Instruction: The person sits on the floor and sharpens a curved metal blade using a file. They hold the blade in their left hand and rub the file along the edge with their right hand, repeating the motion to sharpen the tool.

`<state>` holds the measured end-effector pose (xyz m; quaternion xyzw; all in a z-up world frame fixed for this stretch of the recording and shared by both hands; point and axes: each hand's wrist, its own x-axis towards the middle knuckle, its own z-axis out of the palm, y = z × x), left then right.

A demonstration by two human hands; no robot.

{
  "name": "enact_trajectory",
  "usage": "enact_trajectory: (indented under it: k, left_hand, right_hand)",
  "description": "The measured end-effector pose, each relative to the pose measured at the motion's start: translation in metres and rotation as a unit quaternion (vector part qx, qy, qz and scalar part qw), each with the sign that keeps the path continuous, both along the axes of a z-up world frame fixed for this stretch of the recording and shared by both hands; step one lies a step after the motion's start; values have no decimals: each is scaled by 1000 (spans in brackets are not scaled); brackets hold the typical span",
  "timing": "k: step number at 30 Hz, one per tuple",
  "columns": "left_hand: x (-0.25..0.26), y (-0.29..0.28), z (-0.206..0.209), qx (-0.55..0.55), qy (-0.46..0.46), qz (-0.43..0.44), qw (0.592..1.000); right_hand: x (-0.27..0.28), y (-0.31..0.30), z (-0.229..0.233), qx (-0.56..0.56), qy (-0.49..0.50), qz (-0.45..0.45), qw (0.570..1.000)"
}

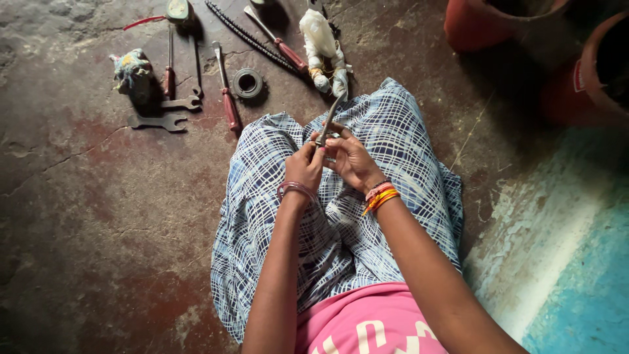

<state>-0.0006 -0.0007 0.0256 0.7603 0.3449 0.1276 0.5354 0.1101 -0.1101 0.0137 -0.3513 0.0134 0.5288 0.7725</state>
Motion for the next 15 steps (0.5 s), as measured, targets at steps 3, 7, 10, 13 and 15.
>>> enact_trajectory:
  k: [3, 7, 10, 13, 15]
  left_hand:
    - [-1, 0, -2, 14, -8, 0, 1000]
    - [-1, -2, -5, 27, 23, -2, 999]
    - [-2, -1, -6, 35, -1, 0, 999]
    - [-2, -2, -2, 33, -5, -1, 999]
    - [-4, -2, 2, 26, 45, -9, 999]
  right_hand:
    - [0, -2, -9, 7, -12, 5, 1000]
    - [-1, -4, -12, 27, -2, 2, 1000]
    - [-3, -7, 0, 14, -7, 10, 1000]
    - [-3, -8, 1, 5, -27, 19, 999]
    - [-2, -9, -3, -2, -23, 20, 1000]
